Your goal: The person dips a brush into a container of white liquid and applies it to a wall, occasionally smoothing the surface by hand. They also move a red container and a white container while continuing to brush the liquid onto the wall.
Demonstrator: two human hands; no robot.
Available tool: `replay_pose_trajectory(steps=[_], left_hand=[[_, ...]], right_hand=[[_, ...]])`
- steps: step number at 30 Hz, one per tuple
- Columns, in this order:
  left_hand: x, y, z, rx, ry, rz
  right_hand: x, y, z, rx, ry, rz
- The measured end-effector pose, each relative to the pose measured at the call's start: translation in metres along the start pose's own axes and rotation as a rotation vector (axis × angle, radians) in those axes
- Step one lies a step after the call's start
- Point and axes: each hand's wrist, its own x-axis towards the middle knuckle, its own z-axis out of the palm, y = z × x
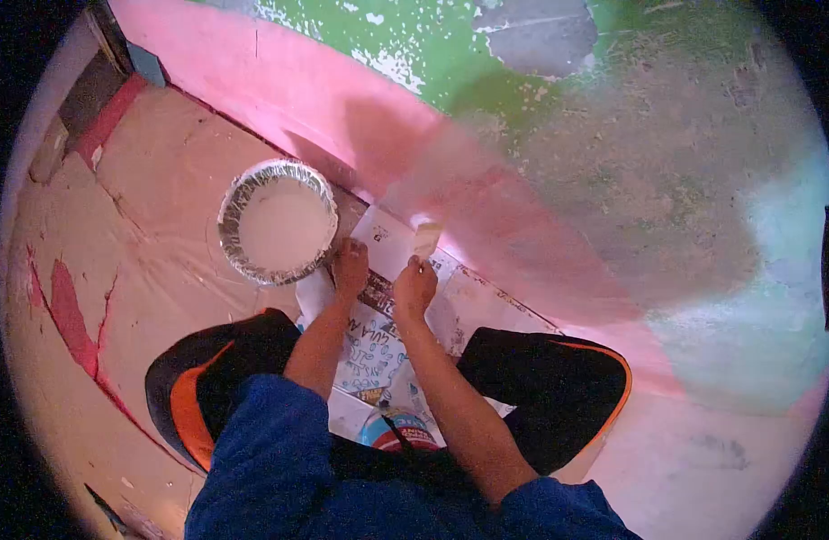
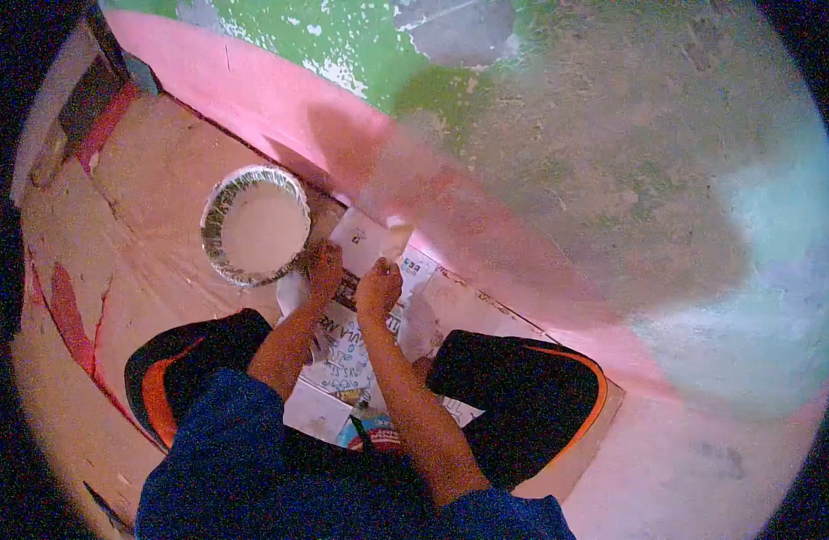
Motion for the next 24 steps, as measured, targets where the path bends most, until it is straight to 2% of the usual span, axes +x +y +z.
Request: replay_pose_trajectory(steps=[1, 2, 3, 4, 6, 7, 9, 10, 11, 12, 13, 14, 15, 16, 19, 21, 22, 24], left_hand=[[0.007, 0.005, -0.005, 0.222, -0.009, 0.176], [0.014, 0.009, -0.006, 0.443, -0.014, 0.361], [0.013, 0.011, 0.0, 0.436, -0.018, 0.361], [0.011, 0.012, 0.008, 0.099, -0.005, 0.19], [0.005, 0.018, 0.01, -0.231, 0.0, 0.021], [0.003, 0.024, 0.006, -0.203, -0.026, 0.043], [-0.002, 0.028, 0.004, -0.177, -0.044, 0.071], [-0.003, 0.021, 0.013, -0.159, -0.046, 0.117], [0.002, 0.038, -0.002, -0.232, -0.067, 0.02], [0.007, 0.055, -0.018, -0.304, -0.08, -0.078], [0.008, 0.054, -0.018, -0.299, -0.075, -0.08], [0.013, 0.05, -0.017, -0.27, -0.068, -0.108], [0.009, 0.046, -0.015, -0.244, -0.069, -0.151], [0.0, 0.042, -0.012, -0.24, -0.08, -0.175], [0.002, 0.033, -0.014, -0.264, -0.013, -0.075], [0.005, 0.035, -0.021, -0.091, -0.067, -0.124], [0.01, 0.034, -0.024, -0.084, -0.062, -0.111], [0.002, 0.03, -0.025, -0.083, 0.138, 0.001]], right_hand=[[-0.004, -0.004, -0.012, -0.058, 0.006, -0.092], [-0.007, -0.05, -0.052, 0.205, -0.033, -0.037], [-0.007, -0.083, -0.083, 0.47, -0.068, 0.021], [-0.004, -0.094, -0.097, 0.464, -0.064, 0.024], [0.004, -0.101, -0.104, 0.584, 0.086, -0.022], [0.008, -0.098, -0.101, 0.625, 0.138, -0.039], [0.02, -0.051, -0.062, 0.249, 0.043, -0.221], [0.009, -0.038, -0.047, 0.139, -0.018, -0.126], [0.005, -0.031, -0.044, 0.152, -0.012, -0.133], [-0.003, -0.023, -0.045, 0.087, -0.142, 0.032], [-0.013, -0.02, -0.047, 0.021, -0.275, 0.199], [-0.022, -0.018, -0.048, 0.258, -0.208, 0.119], [-0.02, -0.029, -0.051, 0.249, -0.221, 0.121], [-0.016, -0.043, -0.057, 0.393, -0.159, 0.152], [0.005, -0.038, -0.016, 0.562, 0.051, -0.033], [0.001, -0.037, 0.012, 0.356, 0.15, -0.215], [-0.004, -0.029, 0.02, 0.232, -0.086, 0.089], [-0.012, -0.015, 0.028, 0.275, -0.071, 0.095]])
